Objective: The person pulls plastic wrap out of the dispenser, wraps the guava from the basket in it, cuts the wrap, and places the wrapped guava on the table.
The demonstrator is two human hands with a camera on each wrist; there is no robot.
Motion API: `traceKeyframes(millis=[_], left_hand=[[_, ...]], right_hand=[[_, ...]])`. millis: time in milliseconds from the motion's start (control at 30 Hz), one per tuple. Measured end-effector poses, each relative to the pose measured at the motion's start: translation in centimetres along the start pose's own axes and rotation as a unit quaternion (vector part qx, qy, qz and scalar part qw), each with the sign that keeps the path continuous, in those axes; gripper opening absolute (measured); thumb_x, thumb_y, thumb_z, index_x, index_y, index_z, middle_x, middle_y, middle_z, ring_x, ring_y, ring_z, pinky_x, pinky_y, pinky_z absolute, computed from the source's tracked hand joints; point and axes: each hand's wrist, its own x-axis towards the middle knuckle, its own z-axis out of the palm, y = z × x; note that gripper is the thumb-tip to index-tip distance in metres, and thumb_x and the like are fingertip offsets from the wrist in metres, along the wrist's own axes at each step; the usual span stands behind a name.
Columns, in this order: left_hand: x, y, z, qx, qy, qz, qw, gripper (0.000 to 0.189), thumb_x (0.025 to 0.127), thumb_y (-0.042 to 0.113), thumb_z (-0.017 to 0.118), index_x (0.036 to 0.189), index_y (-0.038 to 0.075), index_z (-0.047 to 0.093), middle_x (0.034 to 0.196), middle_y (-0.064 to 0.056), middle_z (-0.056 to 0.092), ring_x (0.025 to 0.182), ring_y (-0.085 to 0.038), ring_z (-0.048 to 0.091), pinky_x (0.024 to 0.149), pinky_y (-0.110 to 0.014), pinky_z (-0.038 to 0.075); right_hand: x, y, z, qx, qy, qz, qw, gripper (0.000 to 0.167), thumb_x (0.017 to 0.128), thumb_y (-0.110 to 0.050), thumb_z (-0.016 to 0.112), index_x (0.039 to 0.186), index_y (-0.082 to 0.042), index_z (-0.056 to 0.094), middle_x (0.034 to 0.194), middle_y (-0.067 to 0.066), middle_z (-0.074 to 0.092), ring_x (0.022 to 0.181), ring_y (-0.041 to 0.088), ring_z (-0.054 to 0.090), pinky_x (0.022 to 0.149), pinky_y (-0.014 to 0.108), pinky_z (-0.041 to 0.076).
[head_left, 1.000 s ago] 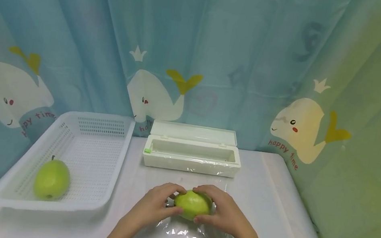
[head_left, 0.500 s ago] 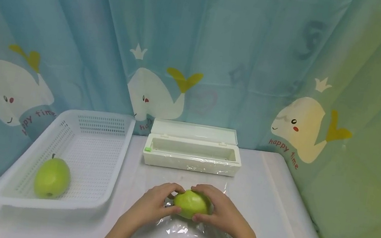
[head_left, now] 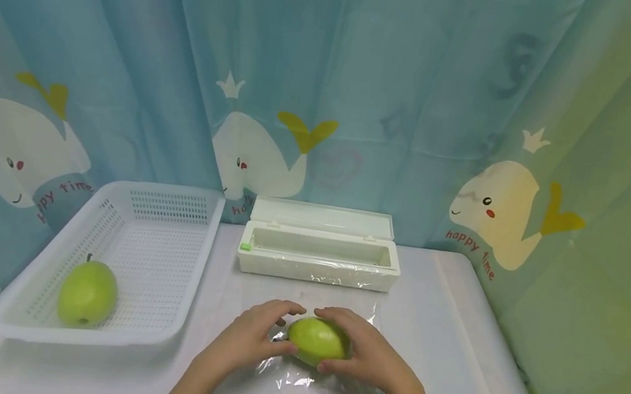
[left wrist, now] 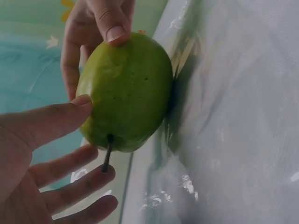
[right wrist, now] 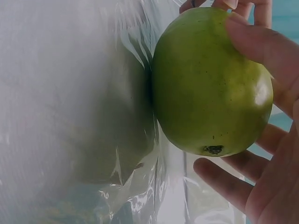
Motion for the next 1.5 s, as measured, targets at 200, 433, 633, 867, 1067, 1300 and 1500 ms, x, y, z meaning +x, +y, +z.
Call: traceKeyframes(millis=[200,433,633,867,1067,1300,1500], left_hand=[[-0.3,0.2,-0.8,0.005,0.017,-0.008,0.9998,0.057,0.085,0.031,0.079,0.136,0.024,0.056,0.135,0.008,0.06,0.111,-0.022,0.066,0.087,-0.044,0.054],[-0.6,0.2,-1.4,-0.007,0.024,-0.011,0.9996,0.055,0.086,0.03,0.079,0.136,0.024,0.056,0.135,0.01,0.06,0.113,-0.025,0.065,0.09,-0.046,0.053],[-0.4,0.0,-0.6,-0.007,0.023,-0.006,0.9997,0.053,0.087,0.028,0.078,0.135,0.023,0.057,0.134,0.009,0.06,0.112,-0.025,0.065,0.089,-0.046,0.054],[0.0,0.0,0.9,0.023,-0.005,0.008,0.9997,0.05,0.089,0.027,0.076,0.134,0.02,0.057,0.132,0.004,0.061,0.105,-0.022,0.067,0.088,-0.036,0.055],[0.1,-0.1,0.9,0.024,0.005,0.013,0.9996,0.049,0.089,0.025,0.075,0.134,0.019,0.057,0.132,0.002,0.062,0.104,-0.022,0.067,0.09,-0.036,0.055],[0.0,-0.2,0.6,0.028,0.006,0.013,0.9995,0.049,0.089,0.027,0.075,0.134,0.018,0.056,0.134,0.002,0.061,0.106,-0.023,0.067,0.09,-0.039,0.055],[0.1,-0.2,0.6,0.044,0.005,0.005,0.999,0.052,0.089,0.029,0.075,0.136,0.019,0.055,0.136,0.0,0.06,0.107,-0.023,0.067,0.09,-0.042,0.055]], right_hand=[[0.0,0.0,0.0,0.009,-0.005,-0.006,0.9999,0.084,0.069,-0.036,0.089,0.144,-0.029,0.05,0.142,-0.011,0.053,0.129,0.015,0.053,0.106,0.046,0.046],[0.0,0.0,0.3,0.011,-0.016,-0.024,0.9995,0.081,0.07,-0.035,0.09,0.141,-0.028,0.053,0.135,-0.015,0.057,0.117,0.01,0.057,0.097,0.038,0.05],[0.1,0.0,0.6,-0.035,0.023,-0.036,0.9985,0.081,0.067,-0.029,0.091,0.139,-0.029,0.056,0.14,-0.004,0.057,0.129,0.019,0.053,0.101,0.049,0.048],[0.3,0.3,0.8,-0.025,0.038,-0.042,0.9981,0.084,0.066,-0.025,0.092,0.141,-0.023,0.054,0.144,-0.001,0.055,0.133,0.024,0.051,0.103,0.052,0.047],[0.4,0.5,0.5,-0.006,0.026,-0.034,0.9991,0.083,0.069,-0.022,0.09,0.142,-0.023,0.052,0.146,0.005,0.053,0.134,0.027,0.05,0.104,0.054,0.046],[0.4,0.4,0.3,0.006,0.013,-0.009,0.9999,0.081,0.073,-0.026,0.089,0.144,-0.027,0.05,0.151,0.008,0.047,0.139,0.03,0.044,0.107,0.057,0.042],[0.5,0.5,0.5,0.003,0.02,-0.002,0.9998,0.083,0.072,-0.025,0.089,0.145,-0.026,0.049,0.152,0.009,0.045,0.139,0.034,0.043,0.107,0.06,0.041]])
